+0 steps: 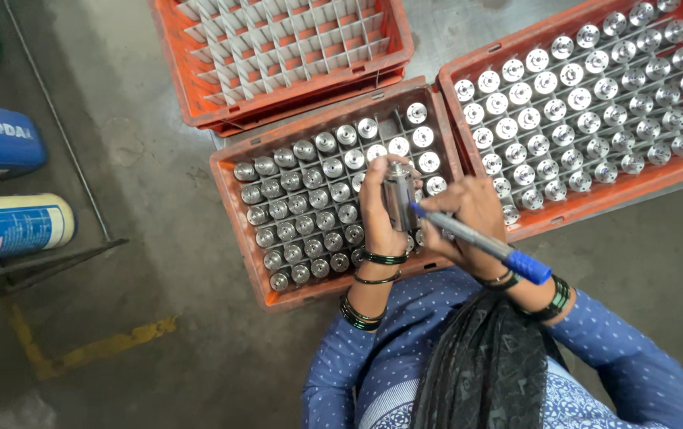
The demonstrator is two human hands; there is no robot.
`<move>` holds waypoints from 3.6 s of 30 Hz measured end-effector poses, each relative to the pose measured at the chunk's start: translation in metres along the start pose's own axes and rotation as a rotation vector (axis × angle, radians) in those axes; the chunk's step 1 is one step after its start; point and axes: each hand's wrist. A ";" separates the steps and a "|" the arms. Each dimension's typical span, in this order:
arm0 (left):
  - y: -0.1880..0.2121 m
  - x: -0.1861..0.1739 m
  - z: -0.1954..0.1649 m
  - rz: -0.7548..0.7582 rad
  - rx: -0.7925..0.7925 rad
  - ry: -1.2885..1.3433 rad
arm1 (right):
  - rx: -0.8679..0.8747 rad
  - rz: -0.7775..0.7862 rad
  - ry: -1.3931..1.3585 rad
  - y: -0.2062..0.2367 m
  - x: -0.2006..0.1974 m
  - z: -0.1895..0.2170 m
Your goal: The person picks up small cylindrical metal parts from a crate, marks them with a blue marker, and places them back. They also move crates of parts around the workspace.
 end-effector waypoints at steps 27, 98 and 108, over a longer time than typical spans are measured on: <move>-0.111 -0.065 0.044 0.381 0.604 -1.416 | -0.177 0.213 0.666 -0.095 0.049 -0.128; 0.005 0.025 0.014 0.036 -0.012 -0.010 | 0.049 -0.018 -0.033 0.007 -0.025 -0.015; -0.002 0.026 0.023 0.102 0.000 -0.027 | 0.053 -0.008 0.019 0.003 -0.028 -0.014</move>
Point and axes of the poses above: each hand's wrist, its own y-axis away from the middle knuckle, its own x-axis out of the palm, z = x × y, and after that the axes turned 12 degrees about x, right-handed
